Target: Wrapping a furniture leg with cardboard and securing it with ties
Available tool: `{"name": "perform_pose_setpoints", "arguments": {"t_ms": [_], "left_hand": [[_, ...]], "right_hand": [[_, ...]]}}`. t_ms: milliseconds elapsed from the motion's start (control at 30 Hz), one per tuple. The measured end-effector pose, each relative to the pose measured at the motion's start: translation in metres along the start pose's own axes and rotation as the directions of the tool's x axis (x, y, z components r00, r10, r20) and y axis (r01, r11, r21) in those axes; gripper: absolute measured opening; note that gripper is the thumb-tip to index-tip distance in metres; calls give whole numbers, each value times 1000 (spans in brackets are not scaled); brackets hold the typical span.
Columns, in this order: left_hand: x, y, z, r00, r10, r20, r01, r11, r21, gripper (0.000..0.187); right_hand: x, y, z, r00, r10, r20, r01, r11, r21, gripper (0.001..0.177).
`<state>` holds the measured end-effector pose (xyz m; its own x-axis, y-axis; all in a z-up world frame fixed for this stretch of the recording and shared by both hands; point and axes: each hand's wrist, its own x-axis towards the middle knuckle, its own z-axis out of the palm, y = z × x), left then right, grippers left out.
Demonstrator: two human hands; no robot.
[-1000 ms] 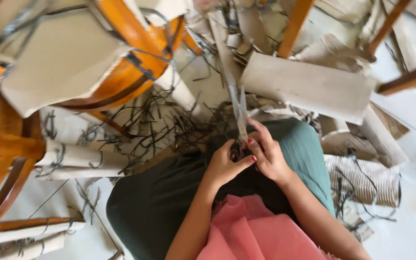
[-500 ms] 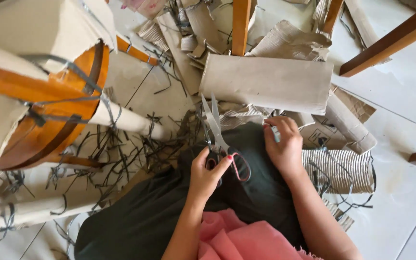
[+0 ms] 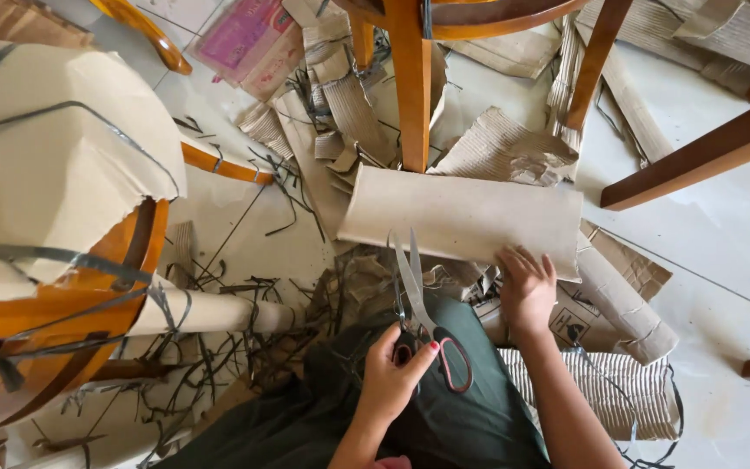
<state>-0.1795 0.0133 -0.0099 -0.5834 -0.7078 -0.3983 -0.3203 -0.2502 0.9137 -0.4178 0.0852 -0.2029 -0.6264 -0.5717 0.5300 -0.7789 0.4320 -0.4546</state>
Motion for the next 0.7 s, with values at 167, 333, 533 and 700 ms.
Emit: {"name": "perform_pose_setpoints", "arguments": {"t_ms": [167, 333, 533, 700], "left_hand": [[10, -10, 1, 999, 8, -43, -11, 998, -62, 12], [1, -9, 2, 995, 84, -50, -90, 989, -113, 15], [-35, 0, -2, 988, 156, -18, -157, 984, -90, 10], [-69, 4, -1, 970, 242, 4, -240, 967, -82, 12]], "right_hand": [[41, -19, -71, 994, 65, 91, -86, 965, 249, 20], [46, -30, -123, 968, 190, 162, -244, 858, 452, 25], [15, -40, -162, 876, 438, 202, -482, 778, 403, 30], [-13, -29, -196, 904, 421, 70, -421, 849, 319, 29]]}}
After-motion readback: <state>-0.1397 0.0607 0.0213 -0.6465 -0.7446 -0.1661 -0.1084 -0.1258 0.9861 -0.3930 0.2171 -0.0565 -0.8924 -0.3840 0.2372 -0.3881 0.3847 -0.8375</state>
